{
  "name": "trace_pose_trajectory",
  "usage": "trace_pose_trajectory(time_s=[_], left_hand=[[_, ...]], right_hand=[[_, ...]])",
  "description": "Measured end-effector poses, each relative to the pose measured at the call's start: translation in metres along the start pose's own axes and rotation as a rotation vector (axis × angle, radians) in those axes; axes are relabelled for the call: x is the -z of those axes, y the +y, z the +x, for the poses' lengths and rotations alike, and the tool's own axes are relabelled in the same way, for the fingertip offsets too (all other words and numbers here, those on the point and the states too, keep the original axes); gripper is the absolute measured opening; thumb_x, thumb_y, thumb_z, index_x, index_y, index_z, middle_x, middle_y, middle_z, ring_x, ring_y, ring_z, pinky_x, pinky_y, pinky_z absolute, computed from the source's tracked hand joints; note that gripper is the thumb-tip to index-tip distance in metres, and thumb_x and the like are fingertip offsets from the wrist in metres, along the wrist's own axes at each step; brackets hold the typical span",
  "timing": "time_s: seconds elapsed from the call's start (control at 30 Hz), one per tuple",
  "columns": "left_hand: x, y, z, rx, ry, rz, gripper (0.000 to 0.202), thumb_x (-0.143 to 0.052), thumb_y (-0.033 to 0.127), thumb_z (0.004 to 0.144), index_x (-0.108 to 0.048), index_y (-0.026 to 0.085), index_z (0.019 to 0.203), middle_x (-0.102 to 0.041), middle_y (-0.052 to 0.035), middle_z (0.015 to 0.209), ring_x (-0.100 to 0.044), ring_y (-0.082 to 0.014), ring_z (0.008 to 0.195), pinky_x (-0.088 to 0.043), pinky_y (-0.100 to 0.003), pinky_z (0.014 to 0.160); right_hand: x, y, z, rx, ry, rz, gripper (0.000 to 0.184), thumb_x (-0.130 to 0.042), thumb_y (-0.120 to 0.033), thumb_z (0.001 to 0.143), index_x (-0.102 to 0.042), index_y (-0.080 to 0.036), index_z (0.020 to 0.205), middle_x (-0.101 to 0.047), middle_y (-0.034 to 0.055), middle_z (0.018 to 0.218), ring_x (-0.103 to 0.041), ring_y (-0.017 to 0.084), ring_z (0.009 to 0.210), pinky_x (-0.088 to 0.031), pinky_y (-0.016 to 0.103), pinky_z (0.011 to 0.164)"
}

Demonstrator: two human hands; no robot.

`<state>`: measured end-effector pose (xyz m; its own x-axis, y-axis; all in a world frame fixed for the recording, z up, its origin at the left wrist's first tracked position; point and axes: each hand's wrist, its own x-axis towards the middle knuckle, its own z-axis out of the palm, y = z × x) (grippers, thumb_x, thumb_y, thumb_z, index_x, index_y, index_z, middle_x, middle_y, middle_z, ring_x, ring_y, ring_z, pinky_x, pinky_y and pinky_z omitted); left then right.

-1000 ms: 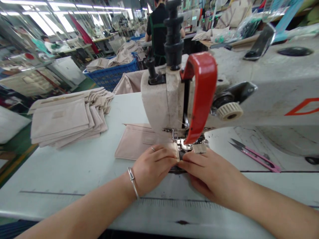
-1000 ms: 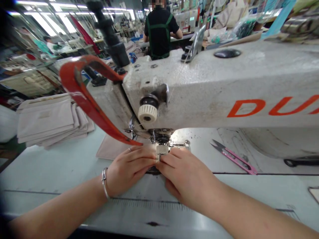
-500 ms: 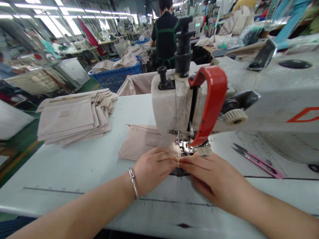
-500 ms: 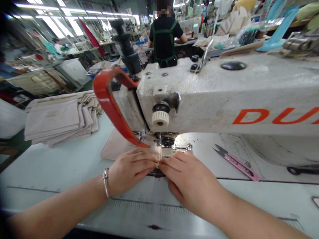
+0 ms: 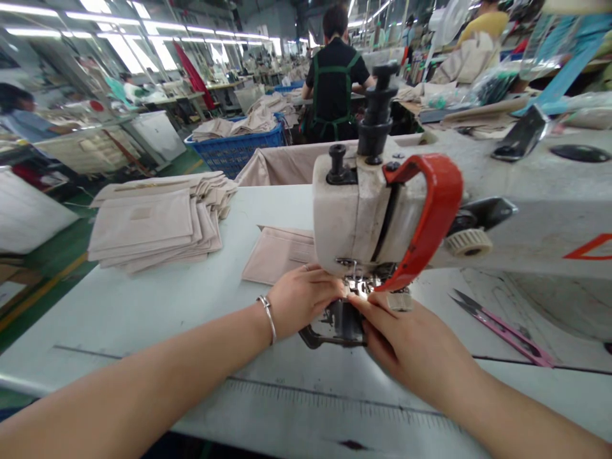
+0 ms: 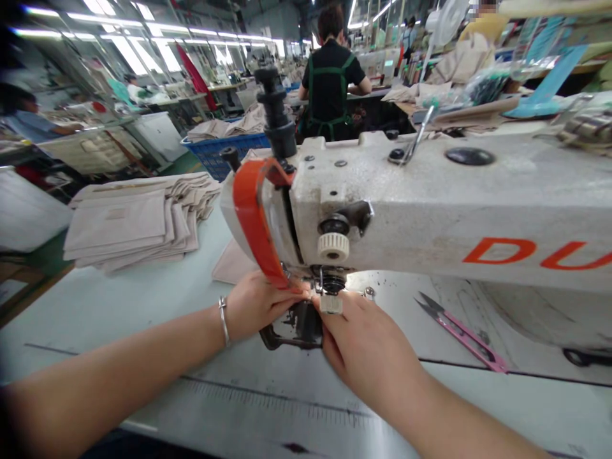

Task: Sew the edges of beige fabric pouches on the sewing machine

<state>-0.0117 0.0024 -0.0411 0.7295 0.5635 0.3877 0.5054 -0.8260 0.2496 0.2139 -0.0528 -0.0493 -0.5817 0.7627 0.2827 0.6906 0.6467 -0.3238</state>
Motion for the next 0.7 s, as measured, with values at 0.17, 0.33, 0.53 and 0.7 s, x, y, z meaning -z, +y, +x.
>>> trace_pose_trajectory(time_s=[0.17,0.33,0.53,0.7], left_hand=[[-0.002,-0.01,0.005,0.035,0.017,0.026,0.018,-0.052,0.02,0.094,-0.071,0.021,0.096,-0.071,-0.0003,0.103,-0.062,-0.0165,0.104,-0.049,-0.03,0.095],[-0.005,-0.015,0.006,0.064,-0.005,0.044,0.017,-0.054,0.021,0.093,-0.072,0.022,0.095,-0.071,0.0004,0.101,-0.063,-0.0172,0.1,-0.05,-0.031,0.093],[0.013,-0.001,0.014,0.127,-0.113,0.046,0.015,-0.057,0.019,0.089,-0.071,0.02,0.095,-0.07,-0.0023,0.097,-0.063,-0.0211,0.095,-0.052,-0.035,0.087],[0.035,0.035,0.013,0.261,-0.42,-0.133,0.031,-0.06,0.01,0.081,-0.062,0.017,0.111,-0.063,-0.006,0.107,-0.061,-0.0218,0.099,-0.052,-0.035,0.087]], right_hand=[[0.0,-0.001,0.0,-0.004,-0.019,-0.01,0.036,-0.047,-0.017,0.09,-0.056,-0.015,0.124,-0.059,0.0114,0.108,-0.056,0.03,0.098,-0.051,0.048,0.084],[0.002,-0.002,0.002,-0.016,-0.042,-0.014,0.036,-0.048,-0.016,0.089,-0.056,-0.014,0.124,-0.06,0.0114,0.108,-0.056,0.03,0.098,-0.051,0.049,0.084],[0.002,-0.002,0.001,-0.016,-0.02,0.003,0.035,-0.048,-0.016,0.089,-0.058,-0.014,0.122,-0.06,0.0121,0.107,-0.056,0.029,0.097,-0.05,0.047,0.084],[0.002,0.0,-0.004,0.043,-0.001,0.027,0.044,-0.05,-0.015,0.089,-0.052,-0.019,0.132,-0.06,0.0113,0.112,-0.055,0.029,0.103,-0.049,0.046,0.086]])
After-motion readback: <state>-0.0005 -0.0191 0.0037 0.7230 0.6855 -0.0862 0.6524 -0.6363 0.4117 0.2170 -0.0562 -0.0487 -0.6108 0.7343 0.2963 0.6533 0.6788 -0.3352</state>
